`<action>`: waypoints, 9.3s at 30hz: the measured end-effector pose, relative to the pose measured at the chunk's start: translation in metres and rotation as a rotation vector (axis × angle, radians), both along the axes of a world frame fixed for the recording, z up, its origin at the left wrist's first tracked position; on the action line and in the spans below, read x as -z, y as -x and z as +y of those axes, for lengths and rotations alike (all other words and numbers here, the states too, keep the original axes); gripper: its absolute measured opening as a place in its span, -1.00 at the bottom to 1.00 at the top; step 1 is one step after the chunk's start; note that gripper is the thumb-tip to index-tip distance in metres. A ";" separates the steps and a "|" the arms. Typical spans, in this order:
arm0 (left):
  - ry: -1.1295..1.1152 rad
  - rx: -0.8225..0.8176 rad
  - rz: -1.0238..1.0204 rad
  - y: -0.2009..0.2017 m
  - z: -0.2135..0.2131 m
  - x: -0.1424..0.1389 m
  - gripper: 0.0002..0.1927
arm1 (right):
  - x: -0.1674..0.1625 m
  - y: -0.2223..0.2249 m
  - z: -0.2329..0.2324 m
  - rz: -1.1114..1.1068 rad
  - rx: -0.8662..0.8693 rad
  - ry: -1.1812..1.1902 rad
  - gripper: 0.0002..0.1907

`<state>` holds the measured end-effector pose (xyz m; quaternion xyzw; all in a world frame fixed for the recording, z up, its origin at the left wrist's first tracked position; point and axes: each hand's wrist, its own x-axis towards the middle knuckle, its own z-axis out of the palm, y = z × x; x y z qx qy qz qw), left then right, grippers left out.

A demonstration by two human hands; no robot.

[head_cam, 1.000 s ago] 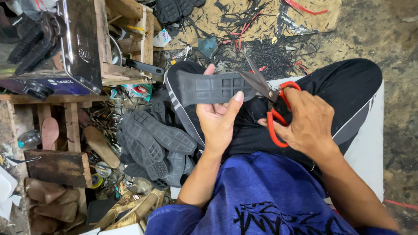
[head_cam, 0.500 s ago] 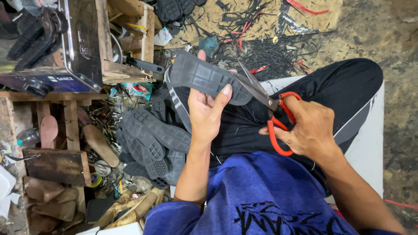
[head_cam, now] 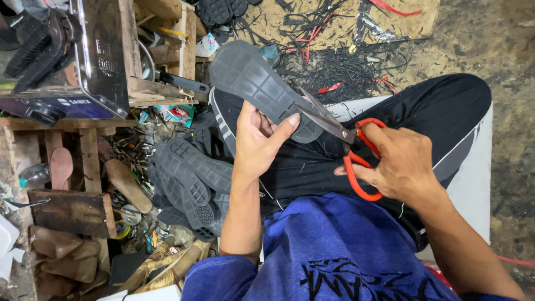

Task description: The person sits cross-legged and uses shears to trim the edges of multiple black rubber shoe soles. They pick up each sole, cut along its perimeter, and place the trimmed sole aside, repeating this process for several soles.

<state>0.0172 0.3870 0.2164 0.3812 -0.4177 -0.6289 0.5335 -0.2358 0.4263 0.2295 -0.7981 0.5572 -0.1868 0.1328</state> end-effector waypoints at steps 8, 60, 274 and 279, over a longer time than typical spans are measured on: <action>0.002 0.070 -0.006 -0.013 -0.005 0.008 -0.46 | -0.001 0.009 -0.002 0.035 0.017 -0.197 -0.30; 0.068 -0.920 -1.047 -0.100 0.085 0.058 -0.41 | 0.118 0.082 0.005 -0.950 0.420 -0.475 -0.80; 0.090 -0.320 -0.097 0.028 0.001 0.000 -0.64 | 0.004 -0.002 0.004 -0.064 0.097 -0.147 -0.33; 0.075 -0.232 -0.113 0.042 0.011 0.000 -0.67 | -0.001 -0.010 0.001 -0.076 0.111 0.012 -0.37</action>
